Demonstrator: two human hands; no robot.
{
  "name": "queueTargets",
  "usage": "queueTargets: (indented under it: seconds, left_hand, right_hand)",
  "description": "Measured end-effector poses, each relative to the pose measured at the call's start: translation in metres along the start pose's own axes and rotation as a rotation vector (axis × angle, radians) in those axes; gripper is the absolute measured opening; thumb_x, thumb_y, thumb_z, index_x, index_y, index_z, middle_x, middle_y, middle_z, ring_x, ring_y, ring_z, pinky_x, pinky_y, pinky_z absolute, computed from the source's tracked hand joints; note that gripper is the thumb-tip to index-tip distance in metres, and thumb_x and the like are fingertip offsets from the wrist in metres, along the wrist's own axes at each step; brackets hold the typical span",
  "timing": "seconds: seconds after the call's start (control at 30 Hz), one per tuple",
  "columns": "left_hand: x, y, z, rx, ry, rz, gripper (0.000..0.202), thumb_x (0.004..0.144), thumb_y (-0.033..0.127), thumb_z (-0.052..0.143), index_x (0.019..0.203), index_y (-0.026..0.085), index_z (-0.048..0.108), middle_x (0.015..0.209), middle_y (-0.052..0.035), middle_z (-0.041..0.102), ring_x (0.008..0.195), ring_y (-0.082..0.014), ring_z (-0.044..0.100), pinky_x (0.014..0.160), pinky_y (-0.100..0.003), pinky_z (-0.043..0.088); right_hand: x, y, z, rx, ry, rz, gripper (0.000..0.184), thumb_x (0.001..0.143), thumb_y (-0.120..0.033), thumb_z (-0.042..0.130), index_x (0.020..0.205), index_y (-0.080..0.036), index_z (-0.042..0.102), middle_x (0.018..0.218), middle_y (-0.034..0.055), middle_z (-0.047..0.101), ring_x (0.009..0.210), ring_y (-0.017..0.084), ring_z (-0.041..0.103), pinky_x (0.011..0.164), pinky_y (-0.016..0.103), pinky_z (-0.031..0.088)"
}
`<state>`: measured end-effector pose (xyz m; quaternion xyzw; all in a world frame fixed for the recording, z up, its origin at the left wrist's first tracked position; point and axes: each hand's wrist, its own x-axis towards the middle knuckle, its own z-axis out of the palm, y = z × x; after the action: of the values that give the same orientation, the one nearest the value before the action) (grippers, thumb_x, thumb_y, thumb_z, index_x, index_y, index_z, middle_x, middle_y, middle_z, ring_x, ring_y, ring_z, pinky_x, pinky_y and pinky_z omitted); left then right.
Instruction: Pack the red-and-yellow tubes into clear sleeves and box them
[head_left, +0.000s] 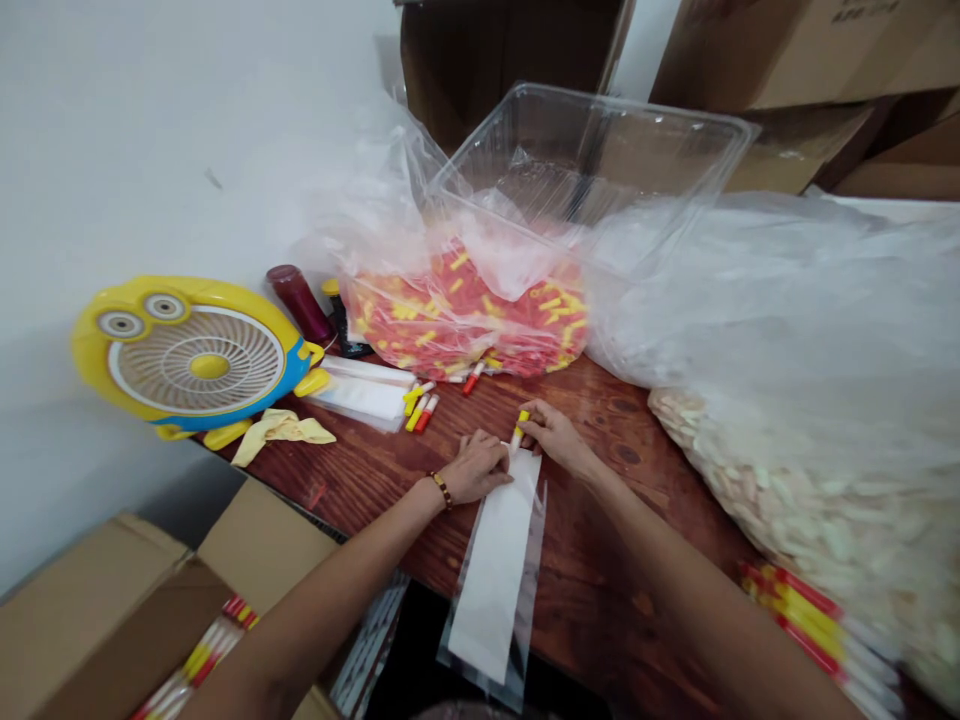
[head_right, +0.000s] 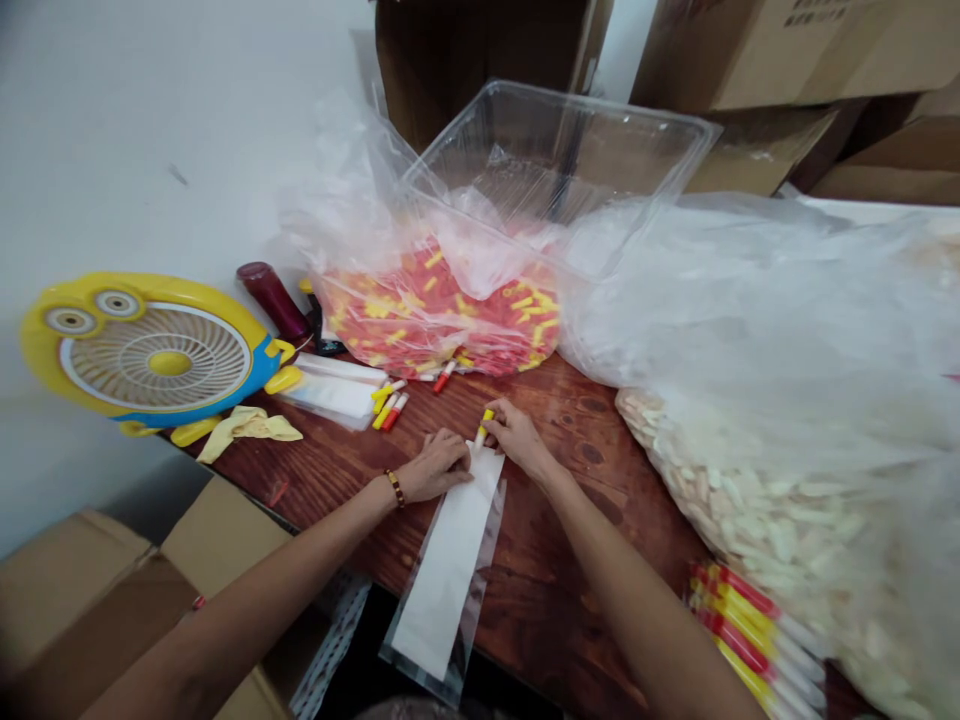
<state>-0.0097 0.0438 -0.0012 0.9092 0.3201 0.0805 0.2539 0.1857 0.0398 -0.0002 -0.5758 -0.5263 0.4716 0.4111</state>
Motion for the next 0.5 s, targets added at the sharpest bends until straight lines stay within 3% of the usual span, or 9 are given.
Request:
queueTargets:
  seconds: [0.17, 0.37, 0.5]
  left_hand:
    - [-0.003, -0.003, -0.005, -0.067, 0.004, 0.025, 0.005, 0.088, 0.019, 0.054, 0.083, 0.019, 0.052, 0.093, -0.0013, 0.058, 0.096, -0.0181, 0.046, 0.082, -0.033, 0.029]
    - [-0.007, -0.002, 0.003, -0.126, 0.093, 0.044, 0.005, 0.089, 0.019, 0.054, 0.085, 0.019, 0.051, 0.094, -0.0013, 0.057, 0.097, -0.017, 0.046, 0.084, -0.032, 0.028]
    - [-0.006, -0.003, 0.009, -0.109, 0.125, 0.048, 0.007, 0.087, 0.02, 0.057, 0.084, 0.018, 0.052, 0.09, -0.0004, 0.058, 0.094, -0.0172, 0.045, 0.083, -0.032, 0.028]
  right_hand:
    - [-0.003, -0.004, -0.001, -0.031, -0.086, 0.003, 0.028, 0.071, -0.033, 0.062, 0.095, -0.018, 0.056, 0.066, -0.0023, 0.059, 0.053, 0.011, 0.056, 0.041, 0.02, 0.046]
    - [-0.009, 0.001, 0.006, -0.13, -0.282, -0.016, 0.026, 0.072, -0.035, 0.062, 0.091, -0.017, 0.062, 0.069, -0.0005, 0.06, 0.055, 0.012, 0.055, 0.042, 0.021, 0.046]
    - [-0.015, 0.006, 0.012, -0.059, -0.218, 0.017, 0.025, 0.069, -0.034, 0.063, 0.089, -0.018, 0.057, 0.07, -0.0017, 0.06, 0.054, 0.011, 0.053, 0.044, 0.021, 0.043]
